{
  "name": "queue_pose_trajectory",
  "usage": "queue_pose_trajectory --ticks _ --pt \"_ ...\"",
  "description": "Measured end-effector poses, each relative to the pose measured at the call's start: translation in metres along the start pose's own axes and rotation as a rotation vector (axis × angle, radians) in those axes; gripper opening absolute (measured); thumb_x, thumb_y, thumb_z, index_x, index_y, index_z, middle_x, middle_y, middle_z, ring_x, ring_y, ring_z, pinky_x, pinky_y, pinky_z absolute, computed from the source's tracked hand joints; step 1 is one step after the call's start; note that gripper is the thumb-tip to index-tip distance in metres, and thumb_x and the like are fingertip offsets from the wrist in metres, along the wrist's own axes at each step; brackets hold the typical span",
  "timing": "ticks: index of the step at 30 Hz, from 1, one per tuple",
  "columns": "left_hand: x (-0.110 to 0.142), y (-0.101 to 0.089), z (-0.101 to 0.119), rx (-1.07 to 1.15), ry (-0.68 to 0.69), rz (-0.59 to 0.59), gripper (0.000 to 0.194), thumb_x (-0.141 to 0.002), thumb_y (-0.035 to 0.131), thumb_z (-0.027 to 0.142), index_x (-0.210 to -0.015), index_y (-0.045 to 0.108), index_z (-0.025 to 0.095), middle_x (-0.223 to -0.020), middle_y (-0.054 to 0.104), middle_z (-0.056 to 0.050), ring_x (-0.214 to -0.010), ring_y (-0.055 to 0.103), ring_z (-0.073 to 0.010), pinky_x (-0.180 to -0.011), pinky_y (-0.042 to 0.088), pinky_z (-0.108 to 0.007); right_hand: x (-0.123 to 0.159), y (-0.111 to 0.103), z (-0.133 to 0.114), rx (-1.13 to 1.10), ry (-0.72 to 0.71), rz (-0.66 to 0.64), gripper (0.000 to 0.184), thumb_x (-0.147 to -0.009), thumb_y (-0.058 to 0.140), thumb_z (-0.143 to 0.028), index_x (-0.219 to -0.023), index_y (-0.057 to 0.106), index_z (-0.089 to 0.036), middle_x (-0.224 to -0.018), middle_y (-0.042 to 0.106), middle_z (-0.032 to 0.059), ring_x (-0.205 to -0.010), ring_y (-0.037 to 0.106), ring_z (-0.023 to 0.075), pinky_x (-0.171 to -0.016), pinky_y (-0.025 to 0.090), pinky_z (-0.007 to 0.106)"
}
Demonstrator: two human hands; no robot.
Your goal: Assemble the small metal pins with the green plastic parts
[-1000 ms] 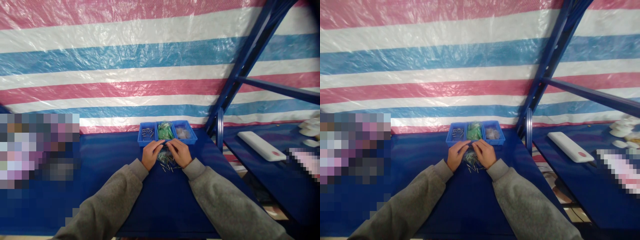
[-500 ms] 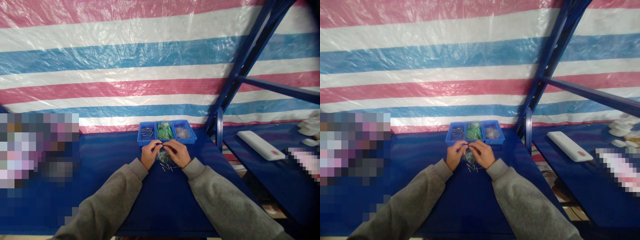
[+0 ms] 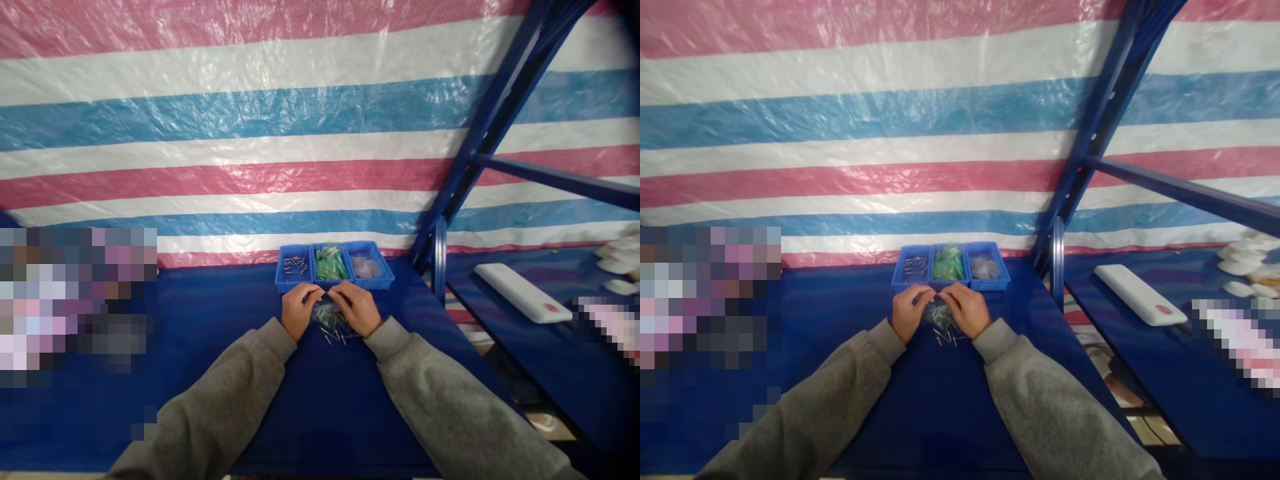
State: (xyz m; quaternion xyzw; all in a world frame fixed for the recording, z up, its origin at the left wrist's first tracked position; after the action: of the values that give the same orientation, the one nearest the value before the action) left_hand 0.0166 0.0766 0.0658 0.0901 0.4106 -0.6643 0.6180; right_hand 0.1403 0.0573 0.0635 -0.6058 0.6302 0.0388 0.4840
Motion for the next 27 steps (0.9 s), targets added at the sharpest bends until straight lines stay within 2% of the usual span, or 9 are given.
queue_pose_trajectory --ticks 4,6,11,17,22,27 --pt "0.001 0.001 -0.007 -0.067 -0.072 -0.031 0.033 -0.086 0.048 0.034 -0.063 0.061 0.015 -0.05 0.056 0.002 -0.048 0.051 -0.0087 -0.054 0.042 -0.02 0.0 0.003 -0.003 -0.009 -0.022 -0.024 0.019 -0.089 0.045 -0.029 -0.085 0.06 -0.019 -0.074 0.06 0.004 -0.069 0.057 0.0156 -0.067 0.045 0.027" --pt "0.002 0.001 -0.005 -0.079 -0.073 -0.035 0.036 -0.087 0.046 0.034 -0.06 0.059 0.015 -0.048 0.053 0.003 -0.046 0.049 -0.0083 -0.053 0.041 -0.02 0.0 0.003 -0.004 -0.012 -0.033 -0.027 0.02 -0.089 0.044 -0.029 -0.084 0.06 -0.02 -0.074 0.06 0.0043 -0.07 0.057 0.0157 -0.067 0.045 0.027" --pt "0.001 0.0 0.01 -0.038 0.042 -0.027 0.026 -0.085 0.05 0.035 -0.076 0.065 0.015 -0.071 0.065 -0.004 -0.061 0.057 -0.0117 -0.061 0.046 -0.023 0.0 0.002 -0.002 0.014 -0.032 -0.01 0.024 -0.09 0.042 -0.03 -0.079 0.061 -0.02 -0.07 0.059 0.0038 -0.067 0.058 0.0154 -0.065 0.045 0.026" --pt "0.0 -0.001 0.018 0.033 0.078 -0.035 0.023 -0.088 0.047 0.029 -0.094 0.065 0.016 -0.092 0.067 -0.007 -0.083 0.061 -0.0159 -0.075 0.049 -0.028 0.001 0.004 0.003 0.046 -0.019 -0.017 0.026 -0.09 0.042 -0.03 -0.076 0.062 -0.019 -0.067 0.059 0.0029 -0.064 0.057 0.0144 -0.062 0.043 0.025" --pt "-0.001 0.002 0.011 -0.009 0.064 -0.052 0.023 -0.088 0.047 0.028 -0.099 0.064 0.017 -0.085 0.067 -0.005 -0.079 0.061 -0.0157 -0.078 0.047 -0.03 0.001 -0.005 0.008 0.092 0.021 0.051 0.029 -0.091 0.041 -0.031 -0.074 0.061 -0.018 -0.065 0.058 0.0036 -0.063 0.055 0.0148 -0.063 0.043 0.026" --pt "-0.001 -0.003 0.011 -0.044 0.082 -0.002 0.018 -0.084 0.054 0.027 -0.095 0.065 0.017 -0.082 0.066 -0.005 -0.075 0.057 -0.0158 -0.075 0.046 -0.03 0.001 -0.014 0.006 0.099 0.024 0.124 0.028 -0.09 0.041 -0.03 -0.075 0.061 -0.019 -0.066 0.057 0.0041 -0.064 0.054 0.0155 -0.062 0.042 0.027"
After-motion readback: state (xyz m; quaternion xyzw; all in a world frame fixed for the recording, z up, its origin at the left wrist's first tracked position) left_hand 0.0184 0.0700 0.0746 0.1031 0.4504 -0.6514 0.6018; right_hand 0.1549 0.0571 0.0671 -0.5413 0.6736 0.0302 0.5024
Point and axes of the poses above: each hand's wrist, its own x-axis away from the middle knuckle, its own y-axis out of the palm, z = x × y, the point moved 10 cm from there along -x, towards the middle knuckle
